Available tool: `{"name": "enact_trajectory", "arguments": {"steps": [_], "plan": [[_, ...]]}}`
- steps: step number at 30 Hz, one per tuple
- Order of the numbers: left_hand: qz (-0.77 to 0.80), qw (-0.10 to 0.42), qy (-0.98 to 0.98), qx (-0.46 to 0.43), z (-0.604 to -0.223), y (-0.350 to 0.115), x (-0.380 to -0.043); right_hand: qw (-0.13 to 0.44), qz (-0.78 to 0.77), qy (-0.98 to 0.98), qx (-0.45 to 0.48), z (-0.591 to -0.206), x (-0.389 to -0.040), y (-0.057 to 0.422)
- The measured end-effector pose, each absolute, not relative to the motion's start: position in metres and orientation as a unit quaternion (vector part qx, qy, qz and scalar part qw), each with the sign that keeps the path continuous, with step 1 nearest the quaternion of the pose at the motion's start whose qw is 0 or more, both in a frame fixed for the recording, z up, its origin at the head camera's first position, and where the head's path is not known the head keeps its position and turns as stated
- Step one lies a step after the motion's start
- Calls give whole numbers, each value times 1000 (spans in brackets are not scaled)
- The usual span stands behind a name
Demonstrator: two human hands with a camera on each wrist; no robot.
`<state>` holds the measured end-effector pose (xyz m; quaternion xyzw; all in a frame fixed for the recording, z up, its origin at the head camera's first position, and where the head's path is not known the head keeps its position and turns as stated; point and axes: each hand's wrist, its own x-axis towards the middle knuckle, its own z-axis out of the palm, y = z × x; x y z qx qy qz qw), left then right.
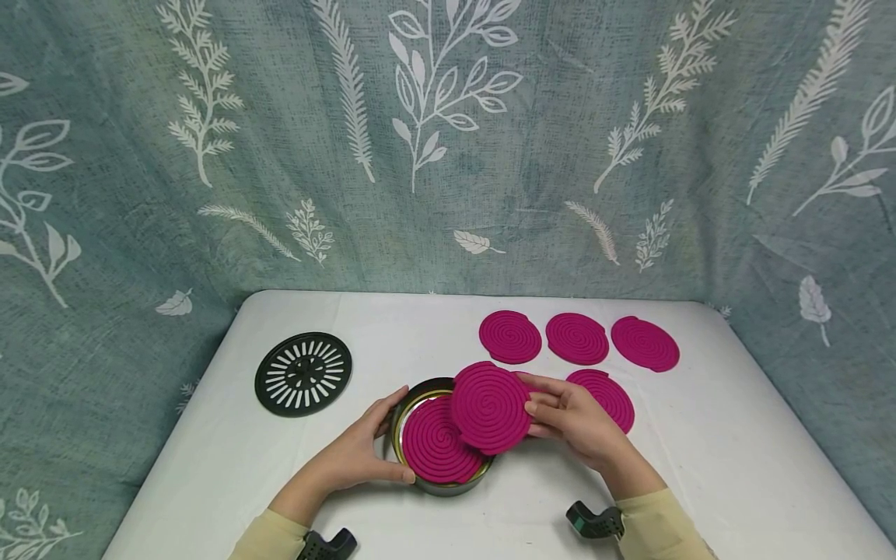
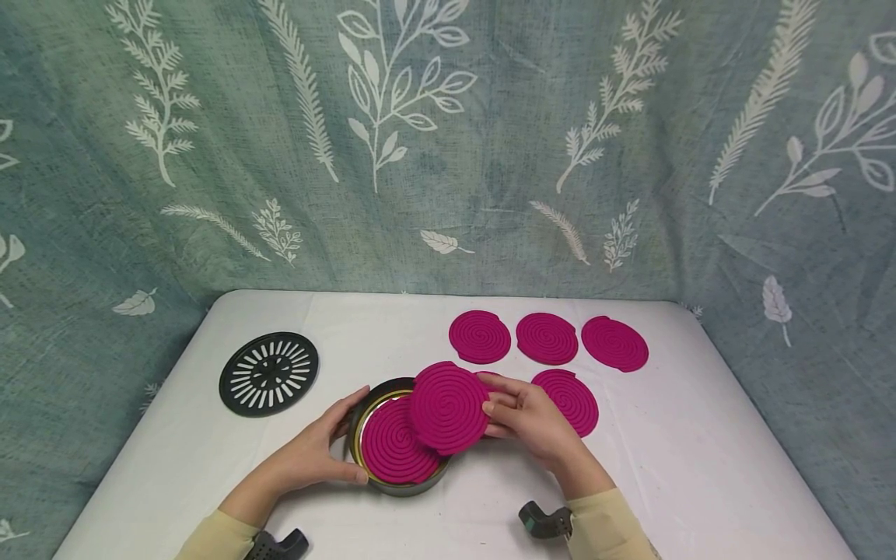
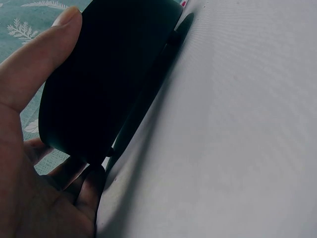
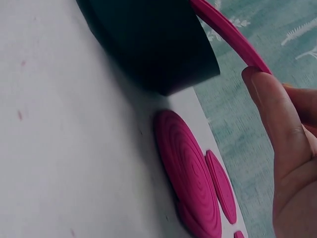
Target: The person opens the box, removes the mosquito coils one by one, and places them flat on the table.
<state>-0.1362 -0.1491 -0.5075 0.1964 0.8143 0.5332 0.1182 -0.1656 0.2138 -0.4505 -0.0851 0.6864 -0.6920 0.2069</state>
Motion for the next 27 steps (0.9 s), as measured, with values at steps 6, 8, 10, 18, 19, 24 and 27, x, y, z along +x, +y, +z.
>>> {"name": "enact_trajectory", "arguments": {"steps": [6,8,10,18,19,24,27], "plan": [[537,124,812,190,-506,-149,-136,189,-697,687,-78,-452,-165,229],[540,125,811,188,-505,-149,-135,183,-697,689,-74,-452,-164,234],[542,124,809,188,-504,-149,-135,177,-699,690,-68,-452,-163,238],[535,122,815,187,-503,-149,-135,158,-714,679,-61,-453,-161,258],[534,123,815,186,-503,-149,-135,156,-715,679,-59,-453,-160,260],[529,124,819,184,-506,-149,-135,146,-721,675,-57,-453,-157,273],[532,123,817,182,-506,-148,-135,138,-726,671,-59,-453,-156,282]]}}
